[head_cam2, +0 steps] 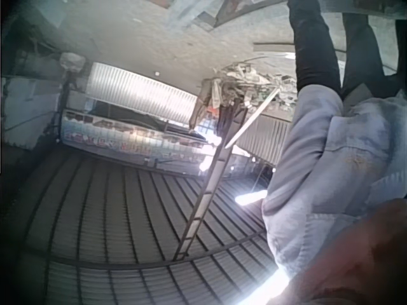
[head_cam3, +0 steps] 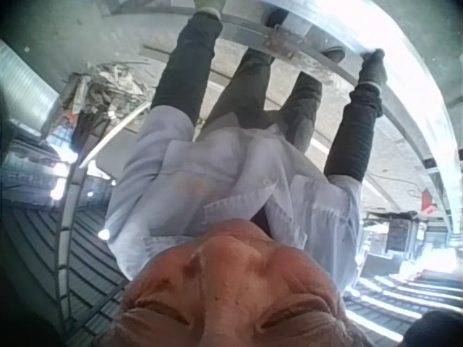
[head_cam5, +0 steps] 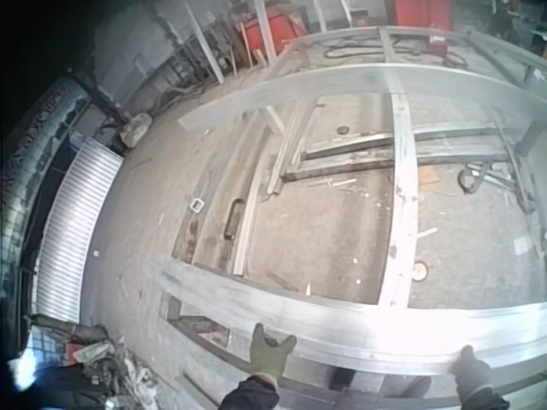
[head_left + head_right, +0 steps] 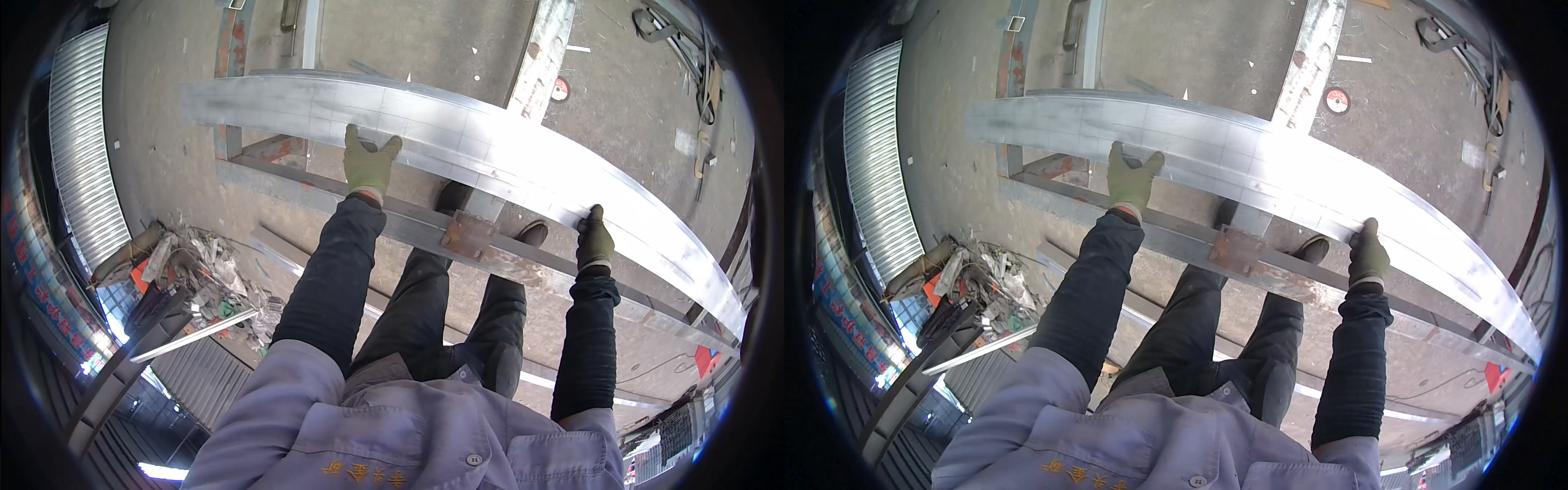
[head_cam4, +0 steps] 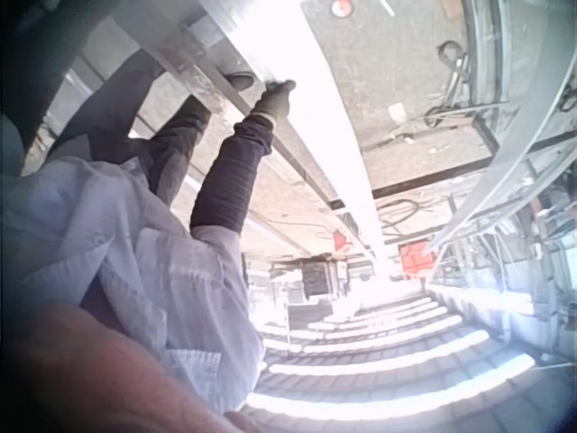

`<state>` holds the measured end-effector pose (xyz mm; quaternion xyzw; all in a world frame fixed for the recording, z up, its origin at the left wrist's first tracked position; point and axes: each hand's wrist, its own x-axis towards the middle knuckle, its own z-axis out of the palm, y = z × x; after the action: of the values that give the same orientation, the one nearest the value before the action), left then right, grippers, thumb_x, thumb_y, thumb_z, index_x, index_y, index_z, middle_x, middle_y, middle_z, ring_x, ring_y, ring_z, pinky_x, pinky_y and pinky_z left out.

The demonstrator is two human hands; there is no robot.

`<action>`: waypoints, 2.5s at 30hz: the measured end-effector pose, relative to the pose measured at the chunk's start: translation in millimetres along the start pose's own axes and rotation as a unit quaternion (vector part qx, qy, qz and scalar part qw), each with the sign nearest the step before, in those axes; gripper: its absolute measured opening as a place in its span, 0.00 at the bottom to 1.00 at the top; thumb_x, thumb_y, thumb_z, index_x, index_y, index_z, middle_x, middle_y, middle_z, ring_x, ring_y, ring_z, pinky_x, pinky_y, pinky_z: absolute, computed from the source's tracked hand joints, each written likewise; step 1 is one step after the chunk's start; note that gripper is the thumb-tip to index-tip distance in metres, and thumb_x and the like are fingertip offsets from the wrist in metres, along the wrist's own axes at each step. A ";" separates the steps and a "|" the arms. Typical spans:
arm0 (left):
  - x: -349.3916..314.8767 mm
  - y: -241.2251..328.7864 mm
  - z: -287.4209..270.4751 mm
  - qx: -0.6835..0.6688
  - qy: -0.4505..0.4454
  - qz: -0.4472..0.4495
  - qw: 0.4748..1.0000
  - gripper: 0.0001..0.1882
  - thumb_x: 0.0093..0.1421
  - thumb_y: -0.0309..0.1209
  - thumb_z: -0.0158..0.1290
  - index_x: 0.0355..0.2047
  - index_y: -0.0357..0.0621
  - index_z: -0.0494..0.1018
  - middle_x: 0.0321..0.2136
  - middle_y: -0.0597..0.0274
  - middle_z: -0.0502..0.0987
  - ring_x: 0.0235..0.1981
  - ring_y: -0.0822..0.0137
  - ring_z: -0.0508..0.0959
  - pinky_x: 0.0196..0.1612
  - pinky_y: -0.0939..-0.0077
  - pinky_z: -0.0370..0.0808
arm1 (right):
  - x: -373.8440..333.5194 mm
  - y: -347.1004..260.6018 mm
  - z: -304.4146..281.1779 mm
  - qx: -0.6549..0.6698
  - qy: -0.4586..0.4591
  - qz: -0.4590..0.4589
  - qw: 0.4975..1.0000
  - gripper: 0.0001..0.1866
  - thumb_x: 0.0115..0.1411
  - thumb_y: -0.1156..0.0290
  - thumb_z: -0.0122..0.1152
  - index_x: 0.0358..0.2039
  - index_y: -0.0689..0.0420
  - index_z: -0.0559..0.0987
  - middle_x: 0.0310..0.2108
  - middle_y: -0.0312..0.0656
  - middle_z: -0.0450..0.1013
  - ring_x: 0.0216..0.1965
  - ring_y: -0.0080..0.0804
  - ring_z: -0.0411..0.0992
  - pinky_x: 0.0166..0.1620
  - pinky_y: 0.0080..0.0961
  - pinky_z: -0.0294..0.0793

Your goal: The person picks up a long, curved metal sheet from the floor and places it onto a metal frame. They adjust the sheet's position on the frame multiple times, then lift it off and walk away with it.

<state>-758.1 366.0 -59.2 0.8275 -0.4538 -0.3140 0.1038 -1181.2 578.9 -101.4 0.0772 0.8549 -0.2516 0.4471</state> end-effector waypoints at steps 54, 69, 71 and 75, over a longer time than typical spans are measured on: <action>64.2 -53.7 5.1 0.119 -0.027 0.088 0.989 0.59 0.53 0.54 0.72 0.71 0.25 0.56 0.60 0.36 0.74 0.61 0.50 0.76 0.65 0.62 0.71 | -20.8 -16.9 10.5 0.058 0.012 0.046 0.997 0.25 0.65 0.48 0.64 0.22 0.58 0.81 0.19 0.37 0.77 0.19 0.26 0.72 0.27 0.27 0.71; -80.4 55.0 81.9 0.237 -0.122 0.213 0.940 0.30 0.57 0.56 0.65 0.29 0.37 0.74 0.26 0.49 0.77 0.29 0.51 0.76 0.37 0.55 0.72 | 0.4 -4.7 15.8 -0.016 -0.007 0.058 0.998 0.35 0.64 0.35 0.54 0.34 0.61 0.84 0.33 0.50 0.81 0.38 0.44 0.78 0.45 0.40 0.74; -80.4 58.6 89.5 0.226 -0.137 0.210 0.941 0.31 0.57 0.57 0.65 0.28 0.37 0.73 0.25 0.49 0.76 0.29 0.48 0.75 0.37 0.54 0.72 | 12.1 6.9 15.3 0.005 0.028 0.034 0.999 0.28 0.64 0.43 0.62 0.27 0.59 0.81 0.23 0.41 0.78 0.24 0.31 0.74 0.32 0.30 0.73; -77.2 58.5 88.6 0.248 -0.143 0.204 0.936 0.31 0.57 0.57 0.65 0.29 0.37 0.72 0.25 0.49 0.75 0.29 0.47 0.74 0.37 0.52 0.71 | 15.3 10.1 16.6 0.029 0.021 0.033 0.999 0.26 0.64 0.45 0.63 0.24 0.58 0.80 0.20 0.38 0.77 0.19 0.26 0.73 0.28 0.27 0.73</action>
<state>-882.8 405.9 -68.9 0.6633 -0.6859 -0.2788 -0.1088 -1174.5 577.9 -125.1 0.1237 0.8531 -0.2600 0.4351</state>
